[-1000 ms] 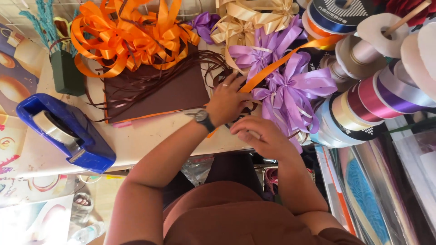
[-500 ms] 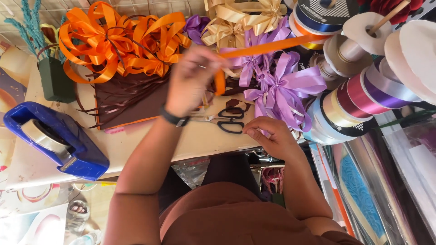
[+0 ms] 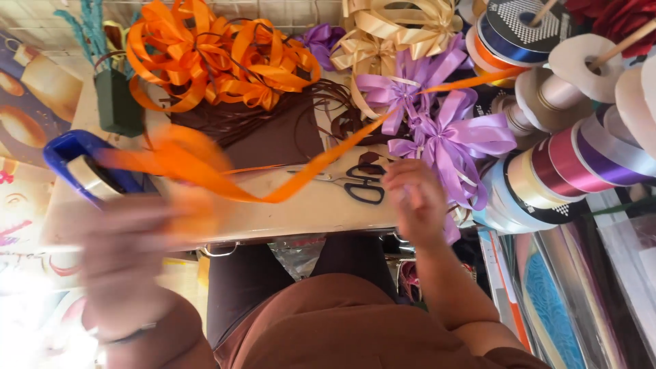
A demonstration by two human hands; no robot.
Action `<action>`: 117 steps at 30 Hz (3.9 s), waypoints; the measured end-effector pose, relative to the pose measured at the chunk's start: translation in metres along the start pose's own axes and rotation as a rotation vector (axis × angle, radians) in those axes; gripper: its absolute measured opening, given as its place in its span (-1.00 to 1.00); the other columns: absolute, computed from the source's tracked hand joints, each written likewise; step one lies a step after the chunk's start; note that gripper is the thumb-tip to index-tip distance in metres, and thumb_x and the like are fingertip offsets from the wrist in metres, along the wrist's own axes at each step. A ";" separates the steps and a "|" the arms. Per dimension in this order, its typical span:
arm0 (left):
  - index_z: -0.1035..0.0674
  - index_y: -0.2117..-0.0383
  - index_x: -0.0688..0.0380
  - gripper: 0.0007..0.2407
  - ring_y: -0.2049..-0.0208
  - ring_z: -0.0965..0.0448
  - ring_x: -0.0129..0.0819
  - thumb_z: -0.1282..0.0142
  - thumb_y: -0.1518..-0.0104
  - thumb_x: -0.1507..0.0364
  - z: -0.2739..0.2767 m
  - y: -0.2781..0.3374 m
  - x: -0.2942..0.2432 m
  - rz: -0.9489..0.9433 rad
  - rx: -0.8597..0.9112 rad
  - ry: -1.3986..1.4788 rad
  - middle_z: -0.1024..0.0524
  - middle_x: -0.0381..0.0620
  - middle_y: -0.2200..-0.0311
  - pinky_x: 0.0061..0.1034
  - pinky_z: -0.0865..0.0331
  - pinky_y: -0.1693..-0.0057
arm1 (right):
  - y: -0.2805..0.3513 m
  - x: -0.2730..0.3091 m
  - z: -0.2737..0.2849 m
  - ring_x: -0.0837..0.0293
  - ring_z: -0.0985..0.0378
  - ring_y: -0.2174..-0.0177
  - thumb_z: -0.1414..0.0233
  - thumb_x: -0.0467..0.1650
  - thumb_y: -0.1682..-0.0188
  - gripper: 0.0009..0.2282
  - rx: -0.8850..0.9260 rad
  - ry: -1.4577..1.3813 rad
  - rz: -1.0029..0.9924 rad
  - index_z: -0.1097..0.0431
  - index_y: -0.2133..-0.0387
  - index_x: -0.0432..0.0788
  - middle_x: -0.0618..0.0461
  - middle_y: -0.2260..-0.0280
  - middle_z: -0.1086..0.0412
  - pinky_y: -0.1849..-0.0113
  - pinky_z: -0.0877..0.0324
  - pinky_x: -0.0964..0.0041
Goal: The person ties an orange ribbon into a bow using their hands, then uses scissors to trim the ends. They then use a thin brown ribbon to secure the center of the orange bow and trim the excess brown ribbon.
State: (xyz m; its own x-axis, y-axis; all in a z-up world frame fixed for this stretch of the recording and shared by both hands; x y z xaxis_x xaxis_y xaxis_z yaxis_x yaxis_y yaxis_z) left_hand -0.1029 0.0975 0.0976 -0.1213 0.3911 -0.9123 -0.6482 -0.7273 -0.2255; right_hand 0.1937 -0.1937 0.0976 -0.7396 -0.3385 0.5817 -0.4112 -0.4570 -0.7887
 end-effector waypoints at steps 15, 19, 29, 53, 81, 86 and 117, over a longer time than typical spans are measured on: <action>-0.70 0.50 0.01 -0.89 0.77 -0.29 -0.43 -0.30 -0.11 0.33 -0.120 -0.029 -0.030 -0.108 0.653 0.001 -0.47 -0.28 0.88 -0.61 -0.33 0.52 | 0.045 -0.066 -0.018 0.28 -0.40 0.81 -0.11 -0.09 -0.04 -0.48 0.244 -0.646 -0.661 -0.45 0.35 -0.46 -0.16 0.82 -0.33 0.70 -0.25 0.59; -0.69 0.53 0.10 -0.87 0.72 -0.31 -0.48 -0.25 -0.14 0.39 -0.163 -0.034 -0.028 -0.031 0.763 0.099 -0.44 -0.19 0.85 -0.62 -0.25 0.50 | 0.036 -0.027 -0.070 0.07 -0.68 0.42 -0.05 -0.10 -0.10 -0.49 0.448 -0.831 -0.550 -0.36 -0.07 -0.30 -0.20 0.55 -0.54 0.21 -0.54 0.16; -0.62 -0.07 -0.08 -0.64 0.15 -0.69 -0.19 -0.24 -0.15 0.61 -0.176 -0.044 -0.073 -0.918 0.085 -0.159 -0.55 -0.14 0.03 -0.45 -0.57 0.11 | 0.021 -0.059 -0.086 0.13 -0.41 0.66 0.14 -0.42 -0.25 -0.77 0.182 -0.818 -0.761 -0.35 0.35 -0.33 0.07 0.75 -0.14 0.44 -0.45 0.34; -0.67 0.28 0.29 -0.79 0.44 -0.56 -0.55 -0.44 0.02 0.51 -0.236 -0.047 -0.025 0.243 0.583 0.654 -0.62 -0.13 0.50 -0.64 -0.50 0.22 | -0.046 0.006 -0.055 0.05 -0.51 -0.05 0.03 -0.45 -0.18 -0.70 0.077 0.420 0.074 -0.48 -0.15 0.03 0.01 -0.13 -0.39 -0.11 -0.44 0.20; -0.77 0.45 0.24 -0.92 0.49 -0.57 -0.43 -0.46 0.04 0.59 -0.234 -0.051 -0.024 0.011 0.536 0.360 -0.63 -0.06 0.53 -0.58 -0.52 0.29 | -0.013 -0.012 -0.040 0.30 -0.35 0.63 -0.24 -0.63 0.15 -0.84 0.135 -0.160 -0.292 -0.60 0.35 -0.18 0.11 0.63 -0.33 0.54 -0.32 0.46; -0.75 0.52 0.25 -0.95 0.53 -0.47 -0.52 -0.44 0.02 0.60 -0.239 -0.049 -0.014 0.018 0.570 0.393 -0.56 -0.12 0.62 -0.63 -0.47 0.32 | 0.017 -0.035 -0.052 0.27 -0.53 0.38 -0.16 -0.58 0.05 -0.79 0.141 -0.266 -0.434 -0.31 0.22 -0.18 0.05 0.42 -0.42 0.30 -0.50 0.32; -0.78 0.39 -0.04 -0.86 0.28 -0.60 -0.15 -0.43 -0.26 0.58 -0.182 -0.041 -0.109 -1.367 -0.269 -0.575 -0.66 -0.17 0.32 -0.36 -0.48 0.07 | 0.006 -0.014 -0.041 0.33 -0.41 0.72 0.11 -0.39 -0.20 -0.76 0.269 -0.703 -0.565 -0.50 0.27 -0.31 -0.15 0.54 -0.54 0.56 -0.39 0.51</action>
State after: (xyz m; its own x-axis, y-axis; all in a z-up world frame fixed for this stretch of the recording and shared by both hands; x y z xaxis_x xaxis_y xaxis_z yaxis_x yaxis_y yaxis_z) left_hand 0.0734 -0.0180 0.1445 0.1339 0.9487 0.2865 -0.3568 0.3158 -0.8792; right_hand 0.1799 -0.1579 0.0766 0.0595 -0.3870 0.9202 -0.4090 -0.8503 -0.3311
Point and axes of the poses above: each hand's wrist, its own y-axis away from the middle knuckle, its own z-axis out of the back of the hand, x = y × z, the point moved 8 cm from there along -y, towards the middle knuckle
